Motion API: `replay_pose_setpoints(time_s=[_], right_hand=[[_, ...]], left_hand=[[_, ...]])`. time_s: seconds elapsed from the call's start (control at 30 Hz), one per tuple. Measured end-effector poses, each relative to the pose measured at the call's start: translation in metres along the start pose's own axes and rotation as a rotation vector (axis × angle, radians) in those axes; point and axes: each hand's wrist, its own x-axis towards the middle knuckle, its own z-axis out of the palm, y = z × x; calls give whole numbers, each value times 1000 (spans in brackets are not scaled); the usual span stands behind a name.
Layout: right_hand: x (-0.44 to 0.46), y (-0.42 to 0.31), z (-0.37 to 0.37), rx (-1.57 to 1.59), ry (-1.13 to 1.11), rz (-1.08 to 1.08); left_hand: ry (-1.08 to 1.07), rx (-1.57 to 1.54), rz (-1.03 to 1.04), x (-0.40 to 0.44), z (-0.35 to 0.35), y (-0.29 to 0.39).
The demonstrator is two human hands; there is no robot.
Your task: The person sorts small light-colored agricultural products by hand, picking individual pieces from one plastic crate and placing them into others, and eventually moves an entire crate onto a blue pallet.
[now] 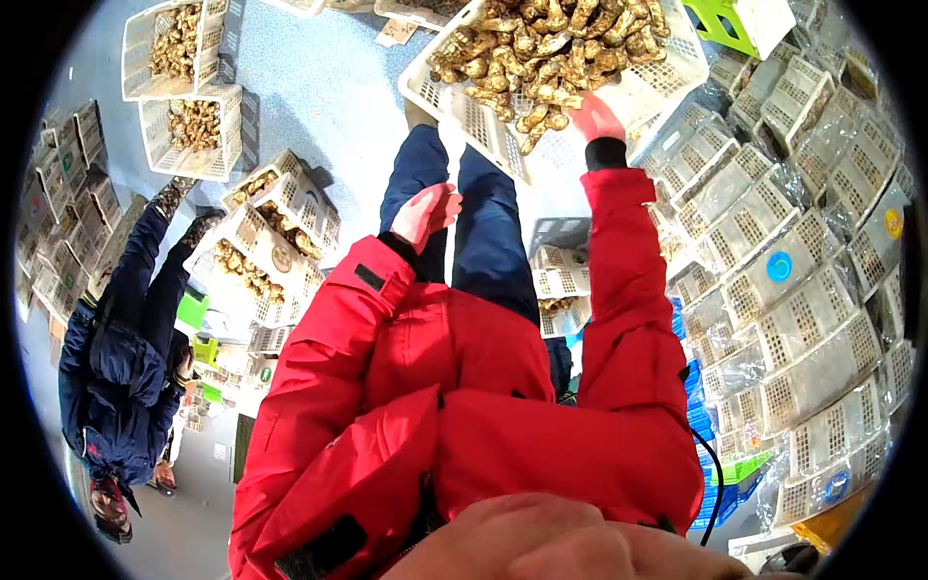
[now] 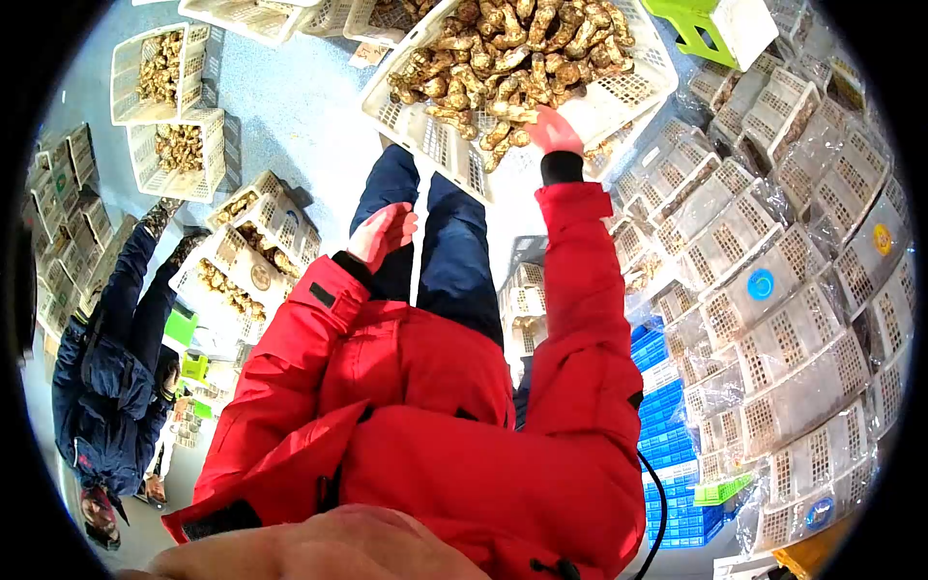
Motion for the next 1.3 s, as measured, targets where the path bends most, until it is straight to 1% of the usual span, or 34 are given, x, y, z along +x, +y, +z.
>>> replay_pose_setpoints(time_s=[0.03, 0.07, 0.1, 0.17, 0.23, 0.3, 0.33, 0.37, 0.4, 0.43, 0.47, 0.5, 0.53, 0.57, 0.6, 0.63, 0.67, 0.7, 0.77, 0.8, 0.83, 0.9, 0.97, 1.0, 1.03, 1.07, 1.1, 1.13, 1.17, 1.2, 1.23, 1.3], right_hand=[[-13, -1, 15, 68, 17, 50], [-3, 26, -2, 155, -196, -14], [-23, 14, 28, 282, -18, 161], [-47, 28, 49, 314, -72, 177], [-86, 6, 96, 129, -21, 209], [-110, 3, 118, 30, -88, 157], [-120, 3, 125, -144, -159, 104], [-138, -11, 143, -142, -235, 152], [-138, -6, 145, -391, -323, -130], [-137, -3, 146, -636, -406, -417], [-135, -8, 140, -650, -361, -261], [-119, 2, 122, -672, -223, -245], [-94, 8, 104, -585, -22, -89], [-66, 2, 79, -883, 99, -174], [-37, 9, 60, -959, 260, -174], [-14, 2, 46, -1253, 343, -90], [-1, -2, 47, -1388, 410, -26], [17, 14, 37, -1373, 372, -170], [-1, -12, 86, -1190, 115, -198], [-2, -14, 104, -1230, -47, -205], [-5, -14, 122, -1315, -131, -232], [6, -12, 153, -1402, -331, -299], [24, 0, 184, -1345, -376, -271], [21, -4, 204, -1407, -316, -347], [28, -1, 218, -1588, -323, -348], [33, 0, 231, -1693, -365, -290], [40, 2, 239, -1797, -409, -232], [49, 10, 239, -1887, -438, -264], [55, 27, 224, -1812, -354, -539], [55, 33, 209, -1617, -315, -405], [55, 32, 195, -1421, -268, -275], [31, 20, 163, -833, -225, 61]], left_hand=[[-13, 13, 25, -1, 7, 4], [-30, 23, 47, 0, 16, 8], [-49, 36, 73, 3, 22, 10], [-105, 41, 108, 9, 24, 11], [-139, 56, 128, 11, 33, 14], [-62, 46, 56, 10, 52, 26], [-104, -19, 72, 15, 55, 30], [-145, -83, 89, 20, 57, 33], [-218, -193, 189, 21, 64, 37], [-223, -187, 251, 22, 60, 42], [-172, -200, 265, 22, 60, 46], [-119, -211, 280, 20, 60, 50], [-132, -206, 247, 16, 58, 54], [-136, -208, 236, 15, 54, 55], [-120, -188, 230, 19, 46, 53], [-103, -171, 221, 24, 39, 50], [-72, -135, 218, 23, 38, 49], [-39, -96, 213, 21, 38, 48], [16, -41, 191, 23, 37, 45], [46, 53, 176, 29, 38, 41], [72, 146, 157, 33, 43, 37], [-29, 265, 104, 43, 55, 25], [-174, 261, 217, 52, 72, 7], [-176, 249, 237, 50, 77, -3], [-181, 234, 254, 52, 78, -13], [-316, 258, 199, 73, 60, -31], [-318, 226, 102, 73, 52, -37], [-216, 271, 62, 65, 51, -30], [-116, 313, 20, 56, 49, -23], [-129, 380, 90, 58, 33, -20], [-138, 192, 140, 47, 38, 2], [-39, 125, 314, 45, 35, 22]])
